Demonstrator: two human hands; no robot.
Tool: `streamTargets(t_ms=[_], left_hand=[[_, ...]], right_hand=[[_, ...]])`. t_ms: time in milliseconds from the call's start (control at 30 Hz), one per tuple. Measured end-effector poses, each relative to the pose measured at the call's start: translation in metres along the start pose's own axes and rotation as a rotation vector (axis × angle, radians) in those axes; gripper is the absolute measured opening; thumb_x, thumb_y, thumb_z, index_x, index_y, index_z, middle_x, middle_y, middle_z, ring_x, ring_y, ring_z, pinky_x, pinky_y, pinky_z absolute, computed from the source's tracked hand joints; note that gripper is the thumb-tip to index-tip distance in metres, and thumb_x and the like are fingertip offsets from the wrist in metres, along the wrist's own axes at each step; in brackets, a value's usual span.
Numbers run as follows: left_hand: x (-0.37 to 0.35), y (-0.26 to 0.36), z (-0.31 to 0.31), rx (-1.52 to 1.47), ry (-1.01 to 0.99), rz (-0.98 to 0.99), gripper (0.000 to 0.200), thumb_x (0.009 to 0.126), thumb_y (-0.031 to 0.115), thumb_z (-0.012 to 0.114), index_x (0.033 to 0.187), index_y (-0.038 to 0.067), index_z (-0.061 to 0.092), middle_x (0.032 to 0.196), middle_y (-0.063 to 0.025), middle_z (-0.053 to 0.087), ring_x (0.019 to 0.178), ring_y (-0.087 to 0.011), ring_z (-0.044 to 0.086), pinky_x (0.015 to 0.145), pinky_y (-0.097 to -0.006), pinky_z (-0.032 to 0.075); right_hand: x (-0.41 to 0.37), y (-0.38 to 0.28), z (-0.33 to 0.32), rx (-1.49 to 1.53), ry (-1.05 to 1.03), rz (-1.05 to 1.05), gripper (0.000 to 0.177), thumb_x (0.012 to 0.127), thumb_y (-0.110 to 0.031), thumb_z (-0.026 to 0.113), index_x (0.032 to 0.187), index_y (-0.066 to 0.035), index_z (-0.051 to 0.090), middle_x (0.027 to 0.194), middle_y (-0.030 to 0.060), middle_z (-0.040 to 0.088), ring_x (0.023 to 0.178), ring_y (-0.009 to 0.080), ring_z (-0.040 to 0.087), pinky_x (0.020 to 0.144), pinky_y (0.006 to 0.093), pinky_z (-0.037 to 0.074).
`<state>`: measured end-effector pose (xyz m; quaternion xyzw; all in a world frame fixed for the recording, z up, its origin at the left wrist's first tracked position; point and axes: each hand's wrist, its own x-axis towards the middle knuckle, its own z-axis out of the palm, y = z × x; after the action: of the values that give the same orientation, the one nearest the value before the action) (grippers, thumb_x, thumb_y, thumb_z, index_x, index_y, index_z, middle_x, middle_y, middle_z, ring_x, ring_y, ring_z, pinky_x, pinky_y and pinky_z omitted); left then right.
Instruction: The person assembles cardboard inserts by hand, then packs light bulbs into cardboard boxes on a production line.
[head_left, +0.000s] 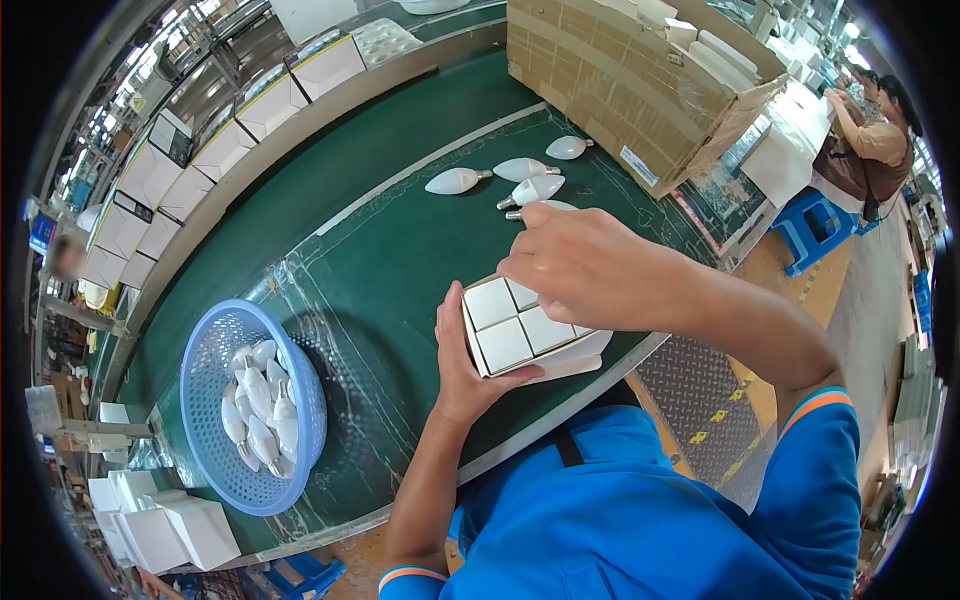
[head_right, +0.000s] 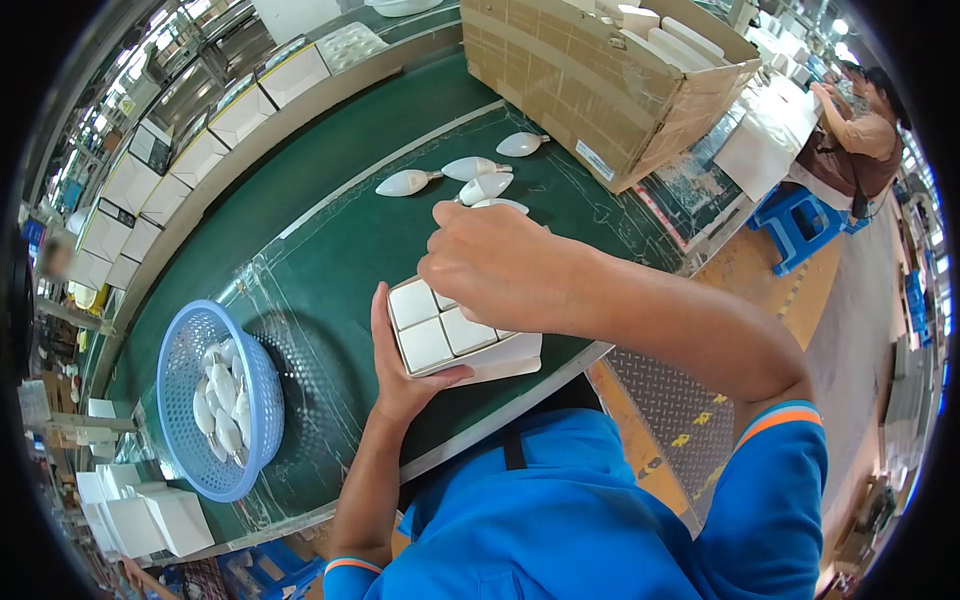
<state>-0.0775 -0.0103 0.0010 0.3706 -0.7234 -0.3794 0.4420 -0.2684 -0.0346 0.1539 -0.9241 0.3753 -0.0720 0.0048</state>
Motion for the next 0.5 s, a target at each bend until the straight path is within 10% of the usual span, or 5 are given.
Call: streamTargets(t_ms=[500], left_hand=[[0.002, -0.001, 0.002, -0.058, 0.046, 0.036, 0.123, 0.042, 0.031, 0.091, 0.139, -0.001, 0.021, 0.122, -0.015, 0.044, 0.111, -0.0327, 0.044, 0.095, -0.042, 0.031]], right_hand=[[0.013, -0.012, -0.002, -0.2, -0.074, -0.129, 0.01, 0.066, -0.008, 0.063, 0.071, 0.0, 0.062, 0.068, 0.0092, 0.062, 0.08, 0.0225, 0.057, 0.061, 0.032, 0.052]])
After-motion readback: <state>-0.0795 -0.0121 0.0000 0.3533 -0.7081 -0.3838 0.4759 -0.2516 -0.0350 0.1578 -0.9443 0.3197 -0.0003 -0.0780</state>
